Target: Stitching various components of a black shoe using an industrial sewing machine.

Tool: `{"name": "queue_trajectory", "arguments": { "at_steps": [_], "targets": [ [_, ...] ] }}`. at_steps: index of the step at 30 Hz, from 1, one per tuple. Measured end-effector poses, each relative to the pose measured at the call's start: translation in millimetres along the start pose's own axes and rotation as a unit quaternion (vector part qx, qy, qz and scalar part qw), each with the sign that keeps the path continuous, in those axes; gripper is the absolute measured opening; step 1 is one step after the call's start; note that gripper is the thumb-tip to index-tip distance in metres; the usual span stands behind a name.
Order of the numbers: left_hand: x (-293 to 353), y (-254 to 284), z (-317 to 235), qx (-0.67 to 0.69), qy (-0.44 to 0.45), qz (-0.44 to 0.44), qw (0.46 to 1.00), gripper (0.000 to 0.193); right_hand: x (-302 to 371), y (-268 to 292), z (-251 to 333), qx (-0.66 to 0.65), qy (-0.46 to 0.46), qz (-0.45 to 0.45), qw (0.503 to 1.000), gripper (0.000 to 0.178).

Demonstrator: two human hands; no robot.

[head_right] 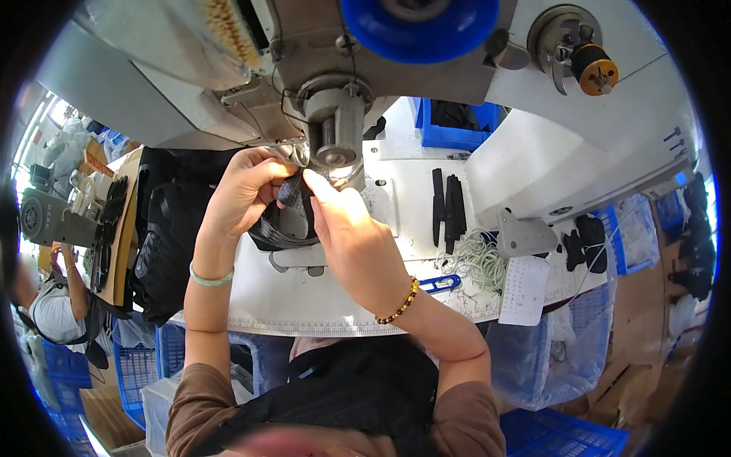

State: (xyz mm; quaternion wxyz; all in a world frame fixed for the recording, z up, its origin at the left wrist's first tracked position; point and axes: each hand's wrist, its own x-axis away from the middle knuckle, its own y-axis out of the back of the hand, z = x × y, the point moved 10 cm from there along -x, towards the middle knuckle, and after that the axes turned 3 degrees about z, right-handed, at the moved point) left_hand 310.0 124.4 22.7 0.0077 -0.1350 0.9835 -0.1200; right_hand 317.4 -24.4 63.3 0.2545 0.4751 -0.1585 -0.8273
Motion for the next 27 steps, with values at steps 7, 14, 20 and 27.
{"name": "queue_trajectory", "arguments": {
  "at_steps": [7,14,20,27],
  "targets": [
    [-1.7,1.1,-0.1,0.000,-0.010,-0.007,1.000,0.009,1.1,-2.2,-14.2,-0.082,-0.020,-0.011,0.996,0.033],
    [-7.3,5.0,-3.7,0.016,-0.035,0.000,0.999,0.012,6.7,-12.7,-44.8,-0.263,-0.164,-0.025,0.950,0.031],
    [-13.5,9.3,-2.7,0.045,-0.034,-0.001,0.998,0.013,6.3,-9.9,-52.6,-0.319,-0.163,-0.066,0.931,0.027],
    [-11.2,8.3,-1.7,0.010,-0.012,0.024,1.000,0.015,12.6,-8.6,-48.9,-0.314,-0.129,-0.043,0.940,0.025]
  ]
}}
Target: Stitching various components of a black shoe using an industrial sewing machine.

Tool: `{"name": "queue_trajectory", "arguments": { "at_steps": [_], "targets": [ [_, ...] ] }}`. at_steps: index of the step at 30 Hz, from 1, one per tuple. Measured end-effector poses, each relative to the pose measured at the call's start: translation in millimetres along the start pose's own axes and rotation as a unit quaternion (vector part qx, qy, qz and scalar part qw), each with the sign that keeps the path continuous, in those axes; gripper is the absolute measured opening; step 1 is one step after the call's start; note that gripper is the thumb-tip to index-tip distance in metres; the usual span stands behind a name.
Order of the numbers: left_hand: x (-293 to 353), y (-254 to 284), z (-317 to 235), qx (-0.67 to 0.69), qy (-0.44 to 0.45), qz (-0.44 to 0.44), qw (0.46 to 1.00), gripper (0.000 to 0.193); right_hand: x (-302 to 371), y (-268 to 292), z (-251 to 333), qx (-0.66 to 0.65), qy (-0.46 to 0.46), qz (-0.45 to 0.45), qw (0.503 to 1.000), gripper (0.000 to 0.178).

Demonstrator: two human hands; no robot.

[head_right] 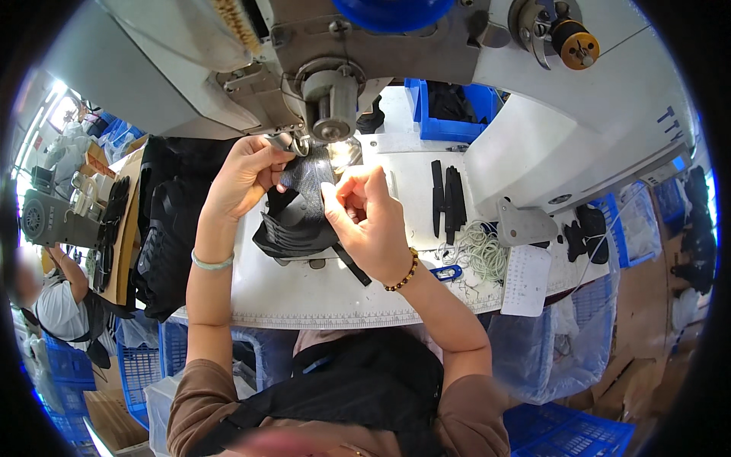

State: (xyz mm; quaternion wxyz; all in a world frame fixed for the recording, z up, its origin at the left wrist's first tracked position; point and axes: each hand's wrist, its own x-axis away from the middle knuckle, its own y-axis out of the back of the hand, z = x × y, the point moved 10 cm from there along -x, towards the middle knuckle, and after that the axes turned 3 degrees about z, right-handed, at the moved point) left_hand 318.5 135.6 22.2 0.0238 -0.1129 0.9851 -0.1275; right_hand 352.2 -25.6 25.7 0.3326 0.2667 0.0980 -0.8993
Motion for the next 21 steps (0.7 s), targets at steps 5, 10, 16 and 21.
{"name": "queue_trajectory", "arguments": {
  "at_steps": [5,10,16,21],
  "targets": [
    [5.6,-3.8,-1.5,-0.009,0.020,-0.007,1.000,0.015,4.5,-4.3,5.2,0.025,0.016,0.050,0.998,0.027],
    [2.5,1.0,1.7,-0.002,0.020,0.004,1.000,0.014,3.0,-4.6,5.1,0.050,0.021,0.046,0.997,0.027],
    [-1.8,-1.5,2.6,0.032,-0.002,0.024,0.999,0.012,0.8,-3.2,3.2,0.031,0.022,0.015,0.999,0.025],
    [0.2,-4.4,-0.3,0.048,-0.008,-0.002,0.999,0.013,0.8,-0.3,4.4,0.034,0.030,0.005,0.999,0.024]
  ]
}}
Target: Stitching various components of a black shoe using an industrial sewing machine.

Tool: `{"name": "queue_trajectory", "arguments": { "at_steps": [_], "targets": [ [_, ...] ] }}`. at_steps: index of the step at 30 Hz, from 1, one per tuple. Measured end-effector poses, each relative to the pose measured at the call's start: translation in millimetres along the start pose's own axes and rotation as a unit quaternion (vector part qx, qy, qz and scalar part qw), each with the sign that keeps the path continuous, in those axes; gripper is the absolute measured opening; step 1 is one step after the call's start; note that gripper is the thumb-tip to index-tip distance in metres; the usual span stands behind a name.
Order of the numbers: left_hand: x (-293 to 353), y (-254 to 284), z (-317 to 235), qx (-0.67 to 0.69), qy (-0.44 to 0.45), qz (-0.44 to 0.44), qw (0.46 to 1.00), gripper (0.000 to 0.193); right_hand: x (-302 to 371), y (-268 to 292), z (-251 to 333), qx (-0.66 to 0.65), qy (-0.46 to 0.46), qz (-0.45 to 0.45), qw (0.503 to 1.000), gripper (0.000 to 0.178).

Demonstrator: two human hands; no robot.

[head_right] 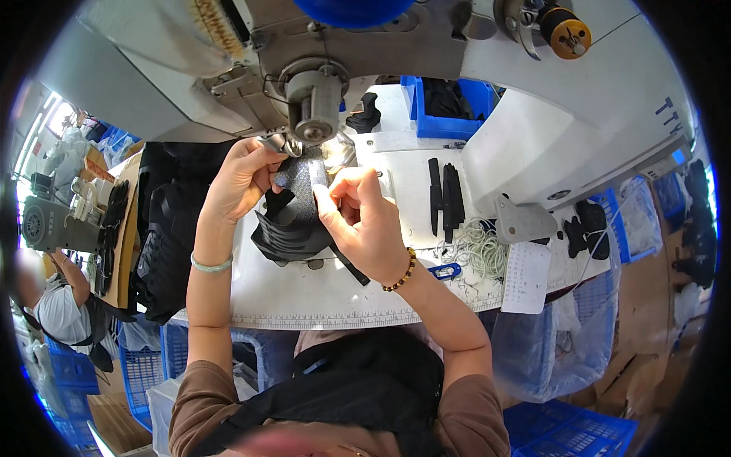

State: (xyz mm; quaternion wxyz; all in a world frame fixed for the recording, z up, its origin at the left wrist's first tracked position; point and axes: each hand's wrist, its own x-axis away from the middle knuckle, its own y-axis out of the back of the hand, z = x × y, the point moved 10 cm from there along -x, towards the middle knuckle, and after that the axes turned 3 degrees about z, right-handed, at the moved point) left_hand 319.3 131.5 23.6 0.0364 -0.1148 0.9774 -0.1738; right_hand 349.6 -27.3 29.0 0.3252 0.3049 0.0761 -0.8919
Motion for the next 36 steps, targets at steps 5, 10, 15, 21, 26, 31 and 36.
{"name": "queue_trajectory", "arguments": {
  "at_steps": [5,10,15,21,26,31,36],
  "targets": [
    [1.9,-2.5,-0.7,-0.021,-0.008,0.017,1.000,0.011,-0.4,2.6,10.8,0.079,0.058,-0.009,0.995,0.023],
    [30.0,-3.3,-2.8,-0.161,0.040,0.021,0.986,0.014,11.1,-20.4,37.3,0.145,0.172,0.101,0.969,0.021],
    [90.0,-1.7,-7.1,-0.324,0.083,0.138,0.932,0.012,2.7,-48.1,62.3,0.123,0.165,0.153,0.967,0.043],
    [139.3,7.1,-64.4,-0.464,-0.186,-0.116,0.858,0.015,6.2,-115.4,9.3,-0.051,-0.064,0.350,0.933,0.020],
    [242.0,22.5,-45.2,-0.318,-0.413,-0.355,0.776,0.013,3.0,-110.2,-10.9,-0.079,-0.193,0.304,0.929,0.013],
    [192.3,15.1,46.8,-0.128,-0.101,-0.304,0.938,0.015,11.9,-123.3,14.8,-0.086,-0.162,0.325,0.928,0.015],
    [189.6,20.0,32.3,0.006,-0.306,-0.289,0.907,0.015,16.5,-124.3,32.2,-0.022,-0.120,0.353,0.928,0.024]
  ]
}}
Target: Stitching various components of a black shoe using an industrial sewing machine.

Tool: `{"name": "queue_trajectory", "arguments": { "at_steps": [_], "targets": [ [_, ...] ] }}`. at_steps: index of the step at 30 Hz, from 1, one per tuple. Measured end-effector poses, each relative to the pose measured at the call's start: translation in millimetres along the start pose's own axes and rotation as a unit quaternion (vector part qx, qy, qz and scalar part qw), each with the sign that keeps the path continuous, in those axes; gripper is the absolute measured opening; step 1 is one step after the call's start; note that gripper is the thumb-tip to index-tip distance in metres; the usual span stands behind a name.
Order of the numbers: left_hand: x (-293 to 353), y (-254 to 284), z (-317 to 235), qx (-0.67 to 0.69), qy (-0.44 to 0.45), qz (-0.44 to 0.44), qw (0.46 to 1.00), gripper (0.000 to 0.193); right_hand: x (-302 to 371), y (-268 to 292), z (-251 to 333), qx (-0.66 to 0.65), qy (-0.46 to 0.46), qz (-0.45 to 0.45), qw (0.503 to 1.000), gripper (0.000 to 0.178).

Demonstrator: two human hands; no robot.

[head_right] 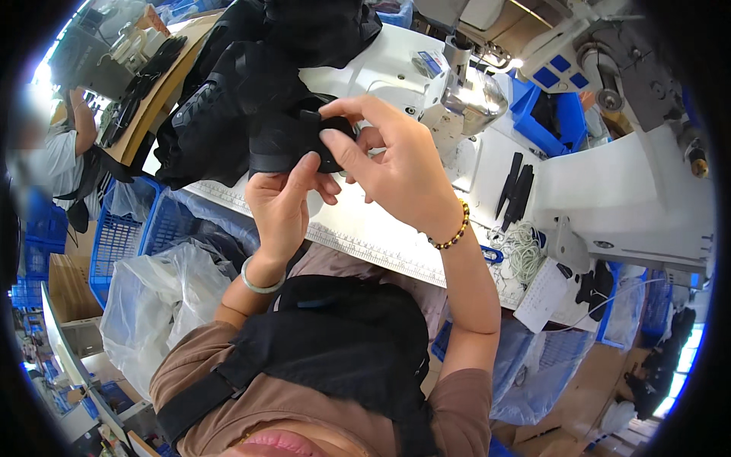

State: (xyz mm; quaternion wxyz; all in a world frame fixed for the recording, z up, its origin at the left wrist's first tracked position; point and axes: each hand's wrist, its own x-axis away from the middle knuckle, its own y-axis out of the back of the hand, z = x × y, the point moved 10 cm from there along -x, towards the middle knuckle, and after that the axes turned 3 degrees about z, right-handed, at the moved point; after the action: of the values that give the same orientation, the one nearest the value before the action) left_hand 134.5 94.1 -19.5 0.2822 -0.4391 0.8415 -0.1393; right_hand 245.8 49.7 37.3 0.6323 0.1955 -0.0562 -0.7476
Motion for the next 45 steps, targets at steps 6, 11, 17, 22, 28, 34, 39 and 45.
{"name": "queue_trajectory", "arguments": {
  "at_steps": [6,11,17,22,28,34,39,45],
  "targets": [
    [-2.1,-1.4,-0.3,-0.017,-0.043,0.025,0.999,0.014,27.1,-14.6,50.5,0.290,0.316,-0.084,0.900,0.024],
    [2.7,11.0,3.2,-0.057,-0.076,-0.007,0.995,0.014,65.0,-45.2,57.5,0.466,0.463,-0.049,0.752,0.041],
    [0.7,4.5,9.0,-0.052,-0.068,0.015,0.996,0.014,66.4,-43.1,51.7,0.486,0.454,-0.045,0.746,0.036],
    [0.5,-4.1,4.8,0.002,-0.067,0.047,0.997,0.015,49.3,-8.8,55.7,0.338,0.342,-0.164,0.861,0.038],
    [18.1,-9.9,22.7,-0.037,0.182,0.177,0.967,0.024,36.0,-3.0,34.0,0.162,0.141,-0.064,0.974,0.016],
    [-26.9,30.6,-66.0,0.088,0.176,0.020,0.980,0.027,71.6,-70.8,79.4,0.369,0.381,0.004,0.848,0.036],
    [-97.5,117.5,-173.8,0.143,-0.011,0.122,0.982,0.024,47.0,-55.4,58.7,0.229,0.290,-0.110,0.923,0.041],
    [-166.7,306.8,-138.7,-0.020,-0.097,-0.232,0.968,0.038,28.5,-38.6,15.6,0.293,0.254,-0.110,0.915,0.036]
  ]
}}
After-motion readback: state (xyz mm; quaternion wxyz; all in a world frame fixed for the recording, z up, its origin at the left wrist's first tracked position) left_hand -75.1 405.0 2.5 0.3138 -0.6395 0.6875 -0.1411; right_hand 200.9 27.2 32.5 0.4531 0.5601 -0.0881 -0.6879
